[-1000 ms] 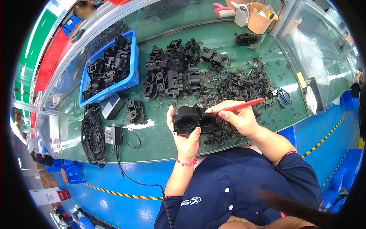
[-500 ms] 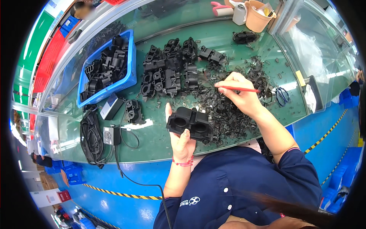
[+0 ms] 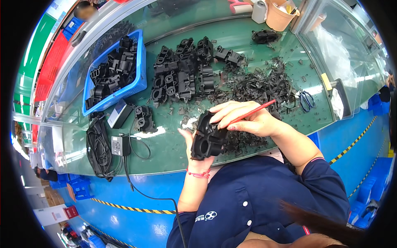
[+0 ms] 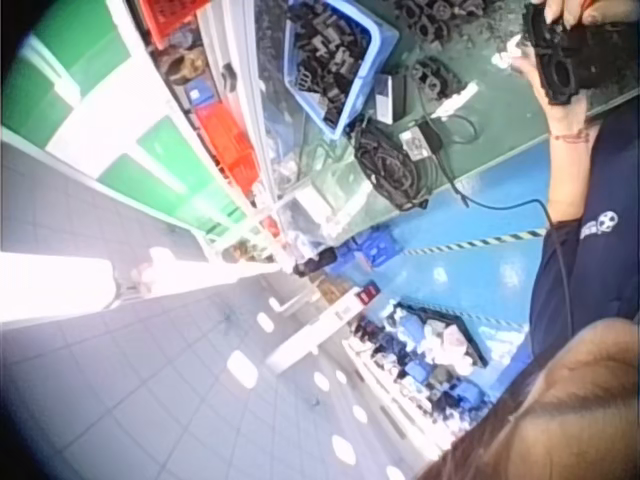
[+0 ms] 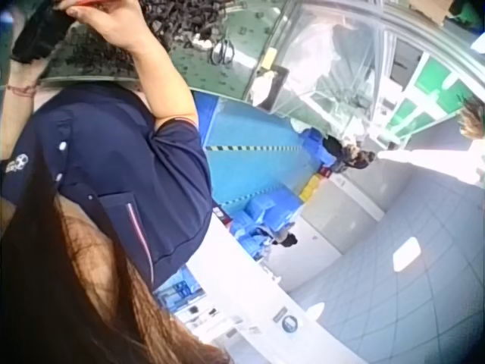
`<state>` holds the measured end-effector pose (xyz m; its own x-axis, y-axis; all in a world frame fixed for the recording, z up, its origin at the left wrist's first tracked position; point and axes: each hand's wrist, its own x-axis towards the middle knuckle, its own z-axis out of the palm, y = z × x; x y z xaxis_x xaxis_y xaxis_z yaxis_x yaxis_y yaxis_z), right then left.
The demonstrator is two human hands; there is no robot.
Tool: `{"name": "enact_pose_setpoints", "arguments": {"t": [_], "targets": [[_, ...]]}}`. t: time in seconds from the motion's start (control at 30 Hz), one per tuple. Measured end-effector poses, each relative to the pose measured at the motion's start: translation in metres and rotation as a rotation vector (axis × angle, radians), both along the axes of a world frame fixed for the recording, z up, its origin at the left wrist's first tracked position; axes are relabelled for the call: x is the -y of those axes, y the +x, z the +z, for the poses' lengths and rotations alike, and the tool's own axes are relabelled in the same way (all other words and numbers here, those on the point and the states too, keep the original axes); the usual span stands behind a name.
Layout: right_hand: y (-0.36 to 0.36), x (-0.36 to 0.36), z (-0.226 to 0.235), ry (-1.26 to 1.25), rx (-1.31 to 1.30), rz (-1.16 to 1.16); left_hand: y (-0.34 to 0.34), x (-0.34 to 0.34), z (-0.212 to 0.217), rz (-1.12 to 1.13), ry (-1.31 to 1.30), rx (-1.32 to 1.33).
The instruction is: Deburring and cleaning black plastic molded parts using a handheld tool and pliers.
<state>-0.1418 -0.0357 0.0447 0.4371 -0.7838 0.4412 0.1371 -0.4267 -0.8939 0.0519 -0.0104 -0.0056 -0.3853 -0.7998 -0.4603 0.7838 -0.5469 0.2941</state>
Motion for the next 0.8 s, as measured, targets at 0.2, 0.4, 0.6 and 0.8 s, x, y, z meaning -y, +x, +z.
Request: {"name": "enact_pose_setpoints", "arguments": {"t": [0.2,0.4,0.6,0.8], "targets": [[0.004,-0.008,-0.007,0.149,0.122,-0.21,-0.003,-0.006,0.014,0.124,-0.606,0.116],[-0.028,0.007,0.016,0.402,0.592,-0.114,0.01,-0.004,0.001,0.163,-0.419,0.204],[-0.047,0.027,-0.012,-0.585,-1.068,-0.868,0.005,0.004,0.009,0.172,-0.431,0.282],[-0.015,0.0,0.015,0.176,-0.172,-0.316,-0.004,0.008,0.018,0.166,-0.476,0.38]]}}
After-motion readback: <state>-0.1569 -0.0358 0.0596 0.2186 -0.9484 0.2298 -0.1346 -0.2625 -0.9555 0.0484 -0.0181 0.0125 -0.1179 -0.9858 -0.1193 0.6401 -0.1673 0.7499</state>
